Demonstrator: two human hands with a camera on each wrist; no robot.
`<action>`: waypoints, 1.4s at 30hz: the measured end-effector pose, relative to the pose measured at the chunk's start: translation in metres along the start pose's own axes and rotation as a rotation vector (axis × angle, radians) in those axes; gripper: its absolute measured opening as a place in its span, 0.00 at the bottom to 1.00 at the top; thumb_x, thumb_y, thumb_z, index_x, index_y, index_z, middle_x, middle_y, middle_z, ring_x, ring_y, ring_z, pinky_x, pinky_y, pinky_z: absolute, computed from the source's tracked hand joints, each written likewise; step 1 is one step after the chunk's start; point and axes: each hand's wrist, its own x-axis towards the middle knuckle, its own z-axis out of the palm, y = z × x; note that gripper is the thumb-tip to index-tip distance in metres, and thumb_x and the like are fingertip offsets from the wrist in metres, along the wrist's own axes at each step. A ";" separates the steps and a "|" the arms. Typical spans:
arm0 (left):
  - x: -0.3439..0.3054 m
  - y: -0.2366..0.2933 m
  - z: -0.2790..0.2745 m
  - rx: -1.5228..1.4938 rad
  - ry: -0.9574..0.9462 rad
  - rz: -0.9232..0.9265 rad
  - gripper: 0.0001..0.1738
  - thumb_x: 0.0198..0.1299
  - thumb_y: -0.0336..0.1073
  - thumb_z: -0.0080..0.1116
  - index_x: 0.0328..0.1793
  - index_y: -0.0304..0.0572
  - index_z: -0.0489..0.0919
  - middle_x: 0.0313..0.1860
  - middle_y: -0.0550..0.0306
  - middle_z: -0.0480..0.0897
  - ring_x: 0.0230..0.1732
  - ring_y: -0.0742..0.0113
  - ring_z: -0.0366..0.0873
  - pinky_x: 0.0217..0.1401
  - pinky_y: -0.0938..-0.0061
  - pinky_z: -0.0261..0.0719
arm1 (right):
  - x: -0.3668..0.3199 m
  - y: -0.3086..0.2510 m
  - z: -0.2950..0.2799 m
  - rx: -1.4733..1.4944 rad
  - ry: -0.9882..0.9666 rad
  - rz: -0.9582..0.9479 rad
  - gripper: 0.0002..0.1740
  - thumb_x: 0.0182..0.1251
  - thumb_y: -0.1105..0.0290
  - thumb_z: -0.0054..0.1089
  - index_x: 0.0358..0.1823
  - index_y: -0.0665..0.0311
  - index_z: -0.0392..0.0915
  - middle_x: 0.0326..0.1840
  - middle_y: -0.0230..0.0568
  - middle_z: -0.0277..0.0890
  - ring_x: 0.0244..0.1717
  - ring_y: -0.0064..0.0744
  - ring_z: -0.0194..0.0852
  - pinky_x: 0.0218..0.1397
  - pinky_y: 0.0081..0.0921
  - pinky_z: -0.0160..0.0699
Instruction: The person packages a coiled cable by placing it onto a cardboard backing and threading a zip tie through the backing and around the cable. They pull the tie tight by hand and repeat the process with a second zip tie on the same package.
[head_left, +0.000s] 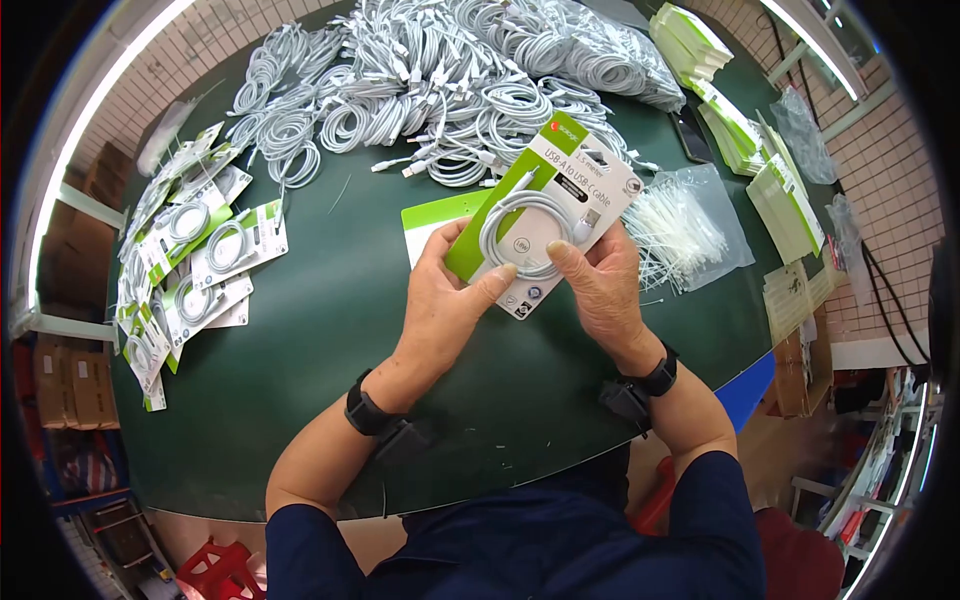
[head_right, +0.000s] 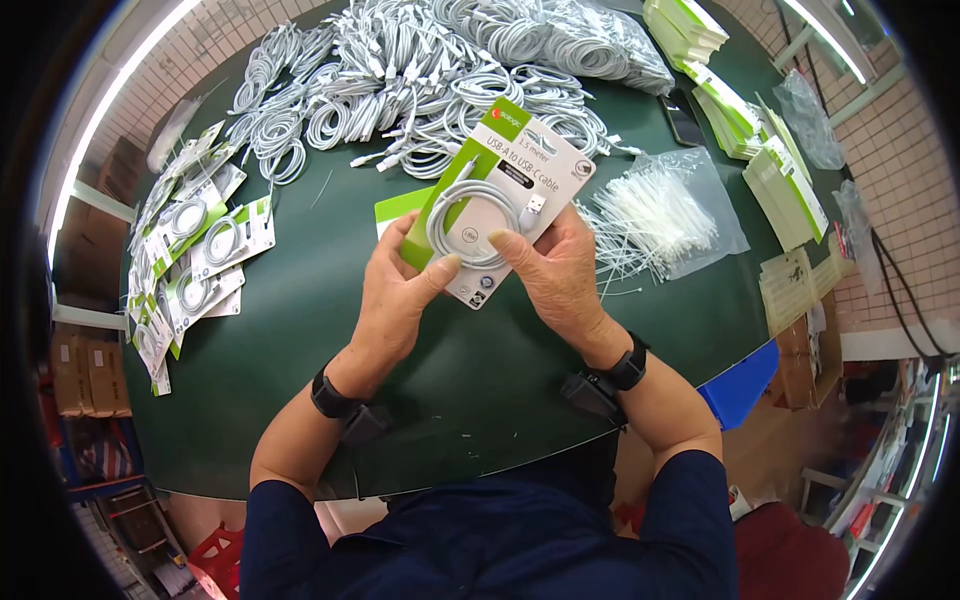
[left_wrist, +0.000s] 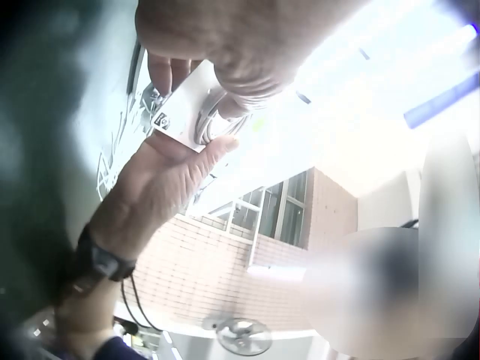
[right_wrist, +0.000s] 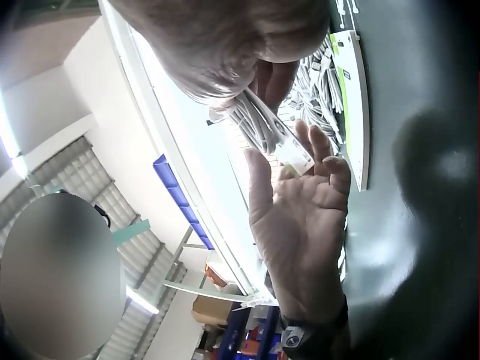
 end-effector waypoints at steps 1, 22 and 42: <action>0.000 -0.004 -0.001 -0.156 -0.020 -0.063 0.38 0.62 0.28 0.76 0.74 0.27 0.67 0.64 0.41 0.81 0.62 0.61 0.84 0.67 0.66 0.85 | -0.002 0.001 0.000 0.009 -0.019 0.020 0.29 0.73 0.70 0.74 0.68 0.72 0.71 0.65 0.46 0.81 0.64 0.31 0.82 0.67 0.31 0.83; -0.007 0.045 -0.012 0.548 -0.088 0.486 0.47 0.52 0.23 0.78 0.80 0.41 0.70 0.46 0.54 0.90 0.48 0.69 0.89 0.53 0.74 0.86 | 0.002 -0.026 -0.011 -0.599 -0.288 -0.281 0.29 0.64 0.71 0.77 0.64 0.69 0.77 0.51 0.45 0.87 0.52 0.33 0.87 0.57 0.29 0.84; 0.000 0.032 -0.013 0.101 -0.068 -0.030 0.16 0.68 0.27 0.69 0.59 0.28 0.81 0.44 0.51 0.90 0.35 0.74 0.87 0.31 0.80 0.86 | -0.004 0.003 0.000 -0.069 -0.217 0.090 0.23 0.69 0.76 0.74 0.60 0.70 0.72 0.55 0.41 0.83 0.55 0.24 0.82 0.62 0.26 0.83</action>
